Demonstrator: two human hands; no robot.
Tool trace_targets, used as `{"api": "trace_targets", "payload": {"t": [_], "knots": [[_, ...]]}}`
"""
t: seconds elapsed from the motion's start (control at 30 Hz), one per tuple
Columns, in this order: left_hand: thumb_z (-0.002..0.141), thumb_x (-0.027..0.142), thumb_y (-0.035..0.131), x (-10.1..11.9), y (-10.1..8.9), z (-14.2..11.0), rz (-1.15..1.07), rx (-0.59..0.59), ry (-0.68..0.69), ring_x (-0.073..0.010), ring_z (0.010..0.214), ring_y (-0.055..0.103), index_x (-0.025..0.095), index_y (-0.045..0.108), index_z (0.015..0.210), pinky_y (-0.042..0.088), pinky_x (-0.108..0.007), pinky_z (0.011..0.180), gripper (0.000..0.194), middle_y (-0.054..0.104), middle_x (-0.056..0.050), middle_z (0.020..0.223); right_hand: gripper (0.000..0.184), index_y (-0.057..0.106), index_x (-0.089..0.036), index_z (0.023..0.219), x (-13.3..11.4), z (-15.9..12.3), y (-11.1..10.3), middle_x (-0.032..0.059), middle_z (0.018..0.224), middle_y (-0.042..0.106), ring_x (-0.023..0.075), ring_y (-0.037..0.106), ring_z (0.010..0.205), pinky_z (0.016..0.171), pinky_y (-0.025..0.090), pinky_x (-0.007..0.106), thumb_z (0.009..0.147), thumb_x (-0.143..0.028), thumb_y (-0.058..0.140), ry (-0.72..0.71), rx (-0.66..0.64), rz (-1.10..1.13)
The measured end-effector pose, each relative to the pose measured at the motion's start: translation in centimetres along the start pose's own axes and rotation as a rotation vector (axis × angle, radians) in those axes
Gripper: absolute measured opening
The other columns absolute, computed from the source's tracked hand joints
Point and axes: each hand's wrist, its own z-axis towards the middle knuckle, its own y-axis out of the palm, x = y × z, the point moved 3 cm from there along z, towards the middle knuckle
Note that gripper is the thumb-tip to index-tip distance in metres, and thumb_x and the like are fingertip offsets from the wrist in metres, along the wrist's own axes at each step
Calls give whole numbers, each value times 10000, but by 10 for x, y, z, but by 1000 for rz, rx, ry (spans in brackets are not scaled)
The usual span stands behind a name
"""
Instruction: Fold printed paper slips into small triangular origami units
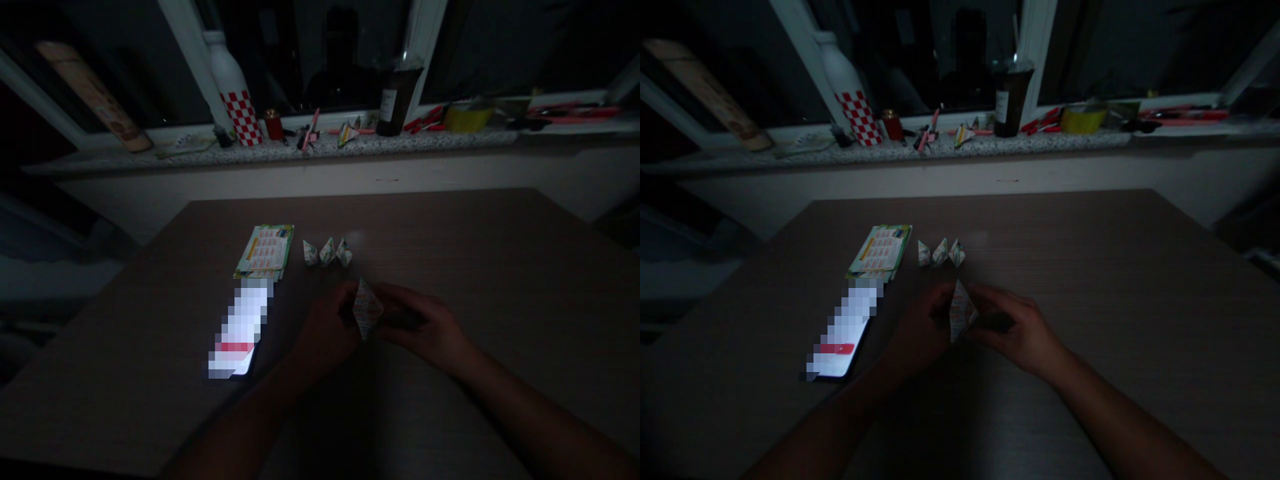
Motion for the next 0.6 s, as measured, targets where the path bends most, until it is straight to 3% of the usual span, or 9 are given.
{"api": "trace_targets", "payload": {"t": [0.33, 0.47, 0.6], "knots": [[718, 240, 712, 10, -7, -4, 75, -122, -6, -233, 1044, 613, 211, 438, 1253, 493, -350, 870, 602, 631, -81, 1172, 432, 635, -220, 1144, 4, 1, 5, 33, 887, 751, 168, 708, 742, 691, 589, 260, 727, -221, 744, 148, 8, 118], [693, 236, 726, 7, -8, -5, 106, -127, -33, -247, 1069, 600, 217, 416, 1286, 480, -361, 898, 669, 612, -77, 1205, 518, 554, -251, 1252, 2, 0, 3, 29, 945, 744, 172, 711, 793, 710, 585, 250, 761, -220, 715, 75, 16, 61], [710, 280, 715, 5, -8, -5, 162, -140, -23, -240, 1050, 607, 225, 426, 1269, 487, -352, 876, 632, 620, -63, 1190, 545, 496, -284, 1304, -3, -1, 0, 45, 1085, 697, 168, 691, 891, 775, 569, 261, 798, -198, 681, -89, -26, -75]]}}
